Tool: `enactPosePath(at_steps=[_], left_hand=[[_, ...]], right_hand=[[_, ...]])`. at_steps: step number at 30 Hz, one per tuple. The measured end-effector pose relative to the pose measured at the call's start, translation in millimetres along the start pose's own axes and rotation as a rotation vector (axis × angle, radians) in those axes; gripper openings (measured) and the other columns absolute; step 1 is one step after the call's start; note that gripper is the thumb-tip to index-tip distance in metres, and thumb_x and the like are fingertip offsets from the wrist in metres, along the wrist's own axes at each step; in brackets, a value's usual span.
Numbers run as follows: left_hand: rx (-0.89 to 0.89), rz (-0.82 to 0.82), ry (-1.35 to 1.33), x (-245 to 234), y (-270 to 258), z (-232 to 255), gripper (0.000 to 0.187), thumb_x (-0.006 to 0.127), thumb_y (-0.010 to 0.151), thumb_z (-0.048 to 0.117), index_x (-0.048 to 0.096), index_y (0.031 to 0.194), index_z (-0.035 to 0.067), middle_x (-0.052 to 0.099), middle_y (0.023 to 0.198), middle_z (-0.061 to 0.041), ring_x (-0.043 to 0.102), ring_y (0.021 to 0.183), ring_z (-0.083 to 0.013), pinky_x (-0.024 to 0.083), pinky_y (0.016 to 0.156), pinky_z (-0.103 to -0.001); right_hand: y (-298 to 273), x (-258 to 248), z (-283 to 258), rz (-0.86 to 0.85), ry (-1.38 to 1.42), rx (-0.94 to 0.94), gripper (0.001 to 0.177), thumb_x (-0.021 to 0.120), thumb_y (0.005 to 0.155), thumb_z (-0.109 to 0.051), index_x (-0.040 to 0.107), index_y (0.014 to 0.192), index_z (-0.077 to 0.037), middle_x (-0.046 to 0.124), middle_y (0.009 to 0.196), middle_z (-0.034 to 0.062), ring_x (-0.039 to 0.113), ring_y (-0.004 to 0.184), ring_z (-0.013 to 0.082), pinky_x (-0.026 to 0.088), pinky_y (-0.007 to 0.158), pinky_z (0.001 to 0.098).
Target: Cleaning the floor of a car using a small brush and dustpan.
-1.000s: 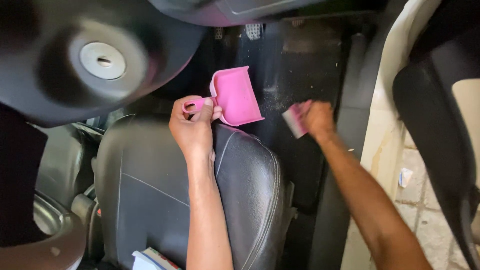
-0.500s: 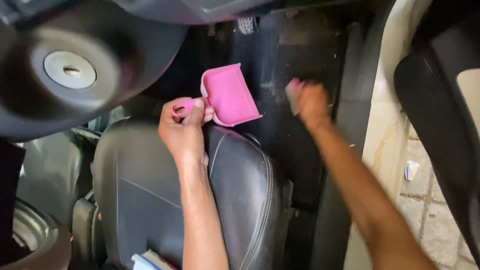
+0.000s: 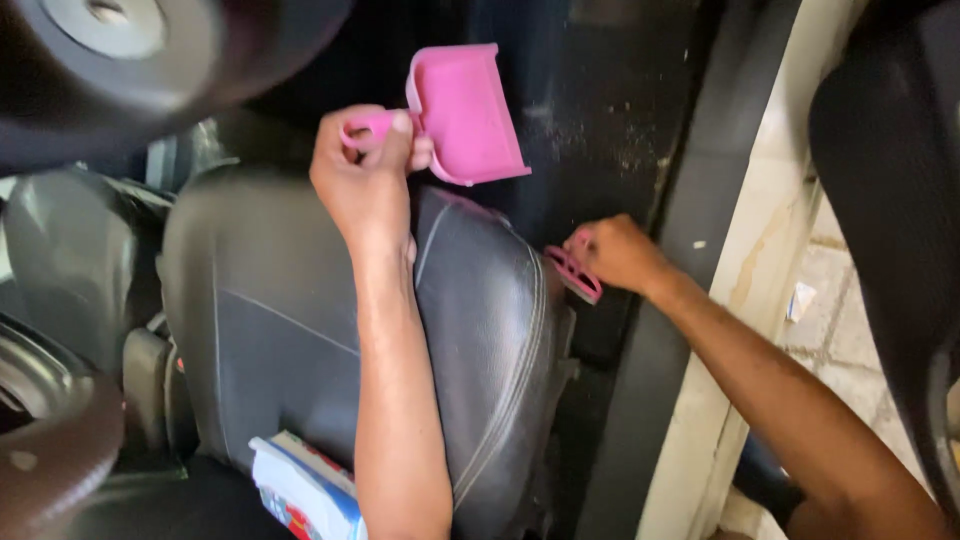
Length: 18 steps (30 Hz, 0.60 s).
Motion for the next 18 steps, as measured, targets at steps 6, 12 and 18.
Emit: enactPosePath(at_steps=[6,12,18], left_hand=[[0.074,-0.035,-0.025,1.3,-2.3,-3.3,0.014,0.071,0.097,-0.005,0.058,0.103,-0.001,0.069,0.088,-0.011,0.072,0.071,-0.0179,0.061,0.065,-0.030],[0.174,-0.016,-0.005,-3.4,1.5,-15.8,0.014,0.071,0.100,-0.003,0.058,0.104,-0.002,0.068,0.087,-0.010,0.073,0.070,-0.0179,0.061,0.065,-0.030],[0.185,-0.015,-0.006,-1.1,-1.0,-16.5,0.015,0.071,0.100,-0.002,0.057,0.106,-0.001,0.069,0.086,-0.009,0.071,0.069,-0.0159,0.059,0.064,-0.028]], right_hand=[[-31.6,31.9,14.6,-0.205,-0.379,-0.006,0.022,0.066,0.086,-0.025,0.081,0.084,-0.009,0.076,0.079,0.0169,0.074,0.073,0.0345,0.059,0.073,0.0452],[-20.6,-19.7,-30.8,0.238,-0.739,-0.105,0.026,0.066,0.096,-0.028,0.080,0.089,-0.007,0.075,0.095,0.0196,0.073,0.083,0.0395,0.057,0.073,0.0508],[-21.1,21.5,-4.0,-0.189,-0.665,0.071,0.019,0.070,0.081,-0.023,0.082,0.091,-0.012,0.076,0.094,0.0190,0.074,0.086,0.0376,0.059,0.083,0.0482]])
Point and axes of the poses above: each hand's wrist, its own y-axis towards the middle knuckle, its own x-axis out of the palm, z = x × y, the point moved 3 cm from there along y, towards the middle knuckle
